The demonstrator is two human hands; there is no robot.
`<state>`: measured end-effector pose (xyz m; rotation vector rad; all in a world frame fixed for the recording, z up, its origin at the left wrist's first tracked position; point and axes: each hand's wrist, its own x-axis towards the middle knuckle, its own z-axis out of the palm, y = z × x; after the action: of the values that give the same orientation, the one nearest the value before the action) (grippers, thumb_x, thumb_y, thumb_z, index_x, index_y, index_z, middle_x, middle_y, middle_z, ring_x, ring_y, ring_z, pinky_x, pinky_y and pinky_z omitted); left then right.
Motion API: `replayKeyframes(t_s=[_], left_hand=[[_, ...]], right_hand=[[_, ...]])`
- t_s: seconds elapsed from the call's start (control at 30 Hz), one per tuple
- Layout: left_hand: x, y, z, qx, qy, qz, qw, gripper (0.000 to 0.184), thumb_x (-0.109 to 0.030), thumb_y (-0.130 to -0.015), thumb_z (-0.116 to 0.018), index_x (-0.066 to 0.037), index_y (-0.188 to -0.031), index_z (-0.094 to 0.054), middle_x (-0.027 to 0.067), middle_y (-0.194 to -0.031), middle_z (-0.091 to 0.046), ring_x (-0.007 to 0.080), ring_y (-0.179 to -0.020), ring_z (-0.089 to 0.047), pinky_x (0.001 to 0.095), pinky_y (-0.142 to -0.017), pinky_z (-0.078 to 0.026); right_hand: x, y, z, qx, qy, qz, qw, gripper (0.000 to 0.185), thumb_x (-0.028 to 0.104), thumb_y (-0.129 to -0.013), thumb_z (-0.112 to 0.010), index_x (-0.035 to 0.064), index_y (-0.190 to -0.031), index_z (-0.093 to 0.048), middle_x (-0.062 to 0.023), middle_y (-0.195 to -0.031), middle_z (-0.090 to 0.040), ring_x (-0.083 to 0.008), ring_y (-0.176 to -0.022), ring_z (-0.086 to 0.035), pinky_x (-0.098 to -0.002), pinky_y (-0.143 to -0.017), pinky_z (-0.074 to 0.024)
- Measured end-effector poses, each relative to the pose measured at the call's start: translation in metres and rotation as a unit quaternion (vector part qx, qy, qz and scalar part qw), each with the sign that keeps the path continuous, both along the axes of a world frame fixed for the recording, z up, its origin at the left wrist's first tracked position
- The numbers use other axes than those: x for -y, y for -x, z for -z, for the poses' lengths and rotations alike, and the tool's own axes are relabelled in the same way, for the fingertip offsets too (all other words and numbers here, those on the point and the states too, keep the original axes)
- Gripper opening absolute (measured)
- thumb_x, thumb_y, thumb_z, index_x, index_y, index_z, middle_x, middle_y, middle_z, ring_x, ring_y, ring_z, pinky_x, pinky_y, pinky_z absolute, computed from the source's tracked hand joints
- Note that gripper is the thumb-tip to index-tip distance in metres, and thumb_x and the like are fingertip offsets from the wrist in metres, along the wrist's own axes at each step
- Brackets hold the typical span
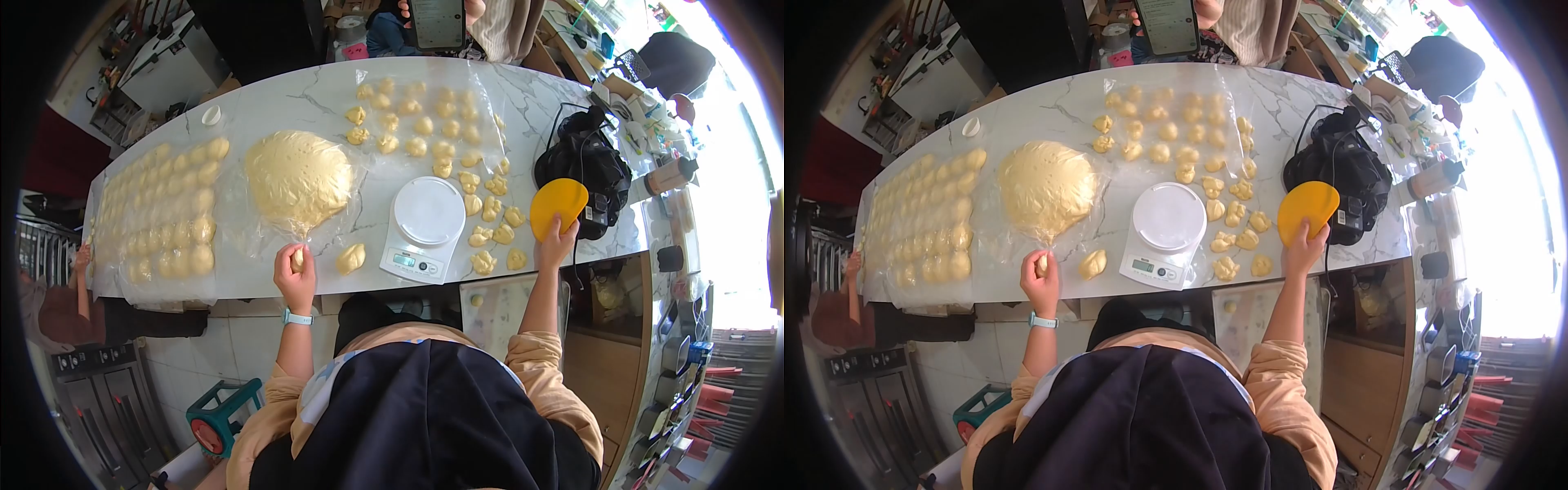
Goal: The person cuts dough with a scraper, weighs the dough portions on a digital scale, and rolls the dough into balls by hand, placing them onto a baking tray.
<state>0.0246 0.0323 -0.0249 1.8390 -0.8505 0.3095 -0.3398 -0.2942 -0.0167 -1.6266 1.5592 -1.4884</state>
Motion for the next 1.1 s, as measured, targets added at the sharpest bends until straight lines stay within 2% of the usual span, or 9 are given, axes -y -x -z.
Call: replayKeyframes(t_s=[0.2, 0.3, 0.6, 0.8, 0.9, 1.0, 1.1], left_hand=[[-0.0005, 0.001, 0.0012, -0.021, -0.003, -0.016, 1.0, 0.014, -0.013, -0.09, -0.066, -0.001, -0.095, -0.061, 0.0098, -0.092, -0.063, 0.0187, -0.079, -0.06, 0.0289, -0.07, -0.05], [0.0001, 0.0008, 0.0015, -0.008, 0.003, -0.025, 1.0, 0.012, -0.007, -0.088, -0.065, -0.002, -0.097, -0.059, 0.0111, -0.093, -0.062, 0.0252, -0.081, -0.061, 0.0333, -0.071, -0.05], [0.0005, 0.0007, -0.0006, 0.034, 0.012, -0.027, 0.999, 0.02, -0.005, -0.085, -0.067, -0.002, -0.101, -0.057, 0.0118, -0.1, -0.058, 0.025, -0.084, -0.058, 0.0322, -0.071, -0.049], [0.0004, 0.0016, 0.0034, -0.01, 0.033, -0.013, 0.999, 0.022, -0.004, -0.084, -0.068, -0.001, -0.102, -0.057, 0.0112, -0.101, -0.058, 0.021, -0.082, -0.058, 0.0299, -0.069, -0.049], [-0.0006, 0.001, 0.0067, -0.011, 0.033, -0.01, 0.999, 0.023, -0.005, -0.086, -0.068, 0.0, -0.105, -0.057, 0.0091, -0.102, -0.058, 0.0142, -0.081, -0.057, 0.0262, -0.071, -0.05], [-0.0012, 0.0016, 0.0072, -0.034, 0.034, -0.012, 0.999, 0.023, -0.006, -0.087, -0.068, 0.001, -0.105, -0.057, 0.0087, -0.1, -0.058, 0.0141, -0.083, -0.058, 0.026, -0.072, -0.05], [0.0001, 0.001, 0.0068, -0.02, 0.043, -0.011, 0.999, 0.021, -0.007, -0.086, -0.068, 0.0, -0.103, -0.057, 0.0101, -0.1, -0.059, 0.017, -0.08, -0.059, 0.0271, -0.068, -0.05]], right_hand=[[0.0015, 0.0008, 0.0014, 0.006, 0.0, -0.004, 1.0, 0.03, 0.019, -0.092, -0.059, -0.0029, -0.112, -0.053, -0.016, -0.097, -0.067, -0.0273, -0.088, -0.066, -0.036, -0.076, -0.0496], [0.0018, 0.0015, 0.0026, 0.009, 0.003, -0.007, 1.0, 0.03, 0.019, -0.092, -0.059, -0.003, -0.112, -0.054, -0.0158, -0.096, -0.067, -0.0271, -0.088, -0.066, -0.0359, -0.076, -0.0497], [0.0025, 0.0022, 0.0038, -0.001, 0.01, -0.001, 1.0, 0.03, 0.019, -0.092, -0.059, -0.0028, -0.112, -0.054, -0.015, -0.096, -0.067, -0.0257, -0.087, -0.065, -0.0348, -0.076, -0.0495], [0.0014, 0.0004, 0.0015, 0.013, -0.006, -0.004, 1.0, 0.029, 0.018, -0.092, -0.059, -0.0029, -0.112, -0.054, -0.0151, -0.097, -0.067, -0.0251, -0.088, -0.065, -0.0346, -0.076, -0.0496], [0.0003, -0.0001, 0.0002, 0.006, -0.006, 0.001, 1.0, 0.029, 0.018, -0.092, -0.06, -0.0028, -0.112, -0.054, -0.0151, -0.097, -0.067, -0.0248, -0.088, -0.065, -0.0345, -0.077, -0.0496], [0.0007, 0.0002, 0.0005, 0.004, -0.006, 0.001, 1.0, 0.029, 0.018, -0.092, -0.06, -0.0028, -0.112, -0.054, -0.0149, -0.097, -0.067, -0.0245, -0.088, -0.065, -0.0342, -0.077, -0.0496], [0.0005, 0.0, 0.0002, 0.003, -0.011, 0.001, 1.0, 0.03, 0.018, -0.092, -0.06, -0.0029, -0.112, -0.054, -0.0148, -0.097, -0.067, -0.0243, -0.088, -0.065, -0.0342, -0.077, -0.0496]])
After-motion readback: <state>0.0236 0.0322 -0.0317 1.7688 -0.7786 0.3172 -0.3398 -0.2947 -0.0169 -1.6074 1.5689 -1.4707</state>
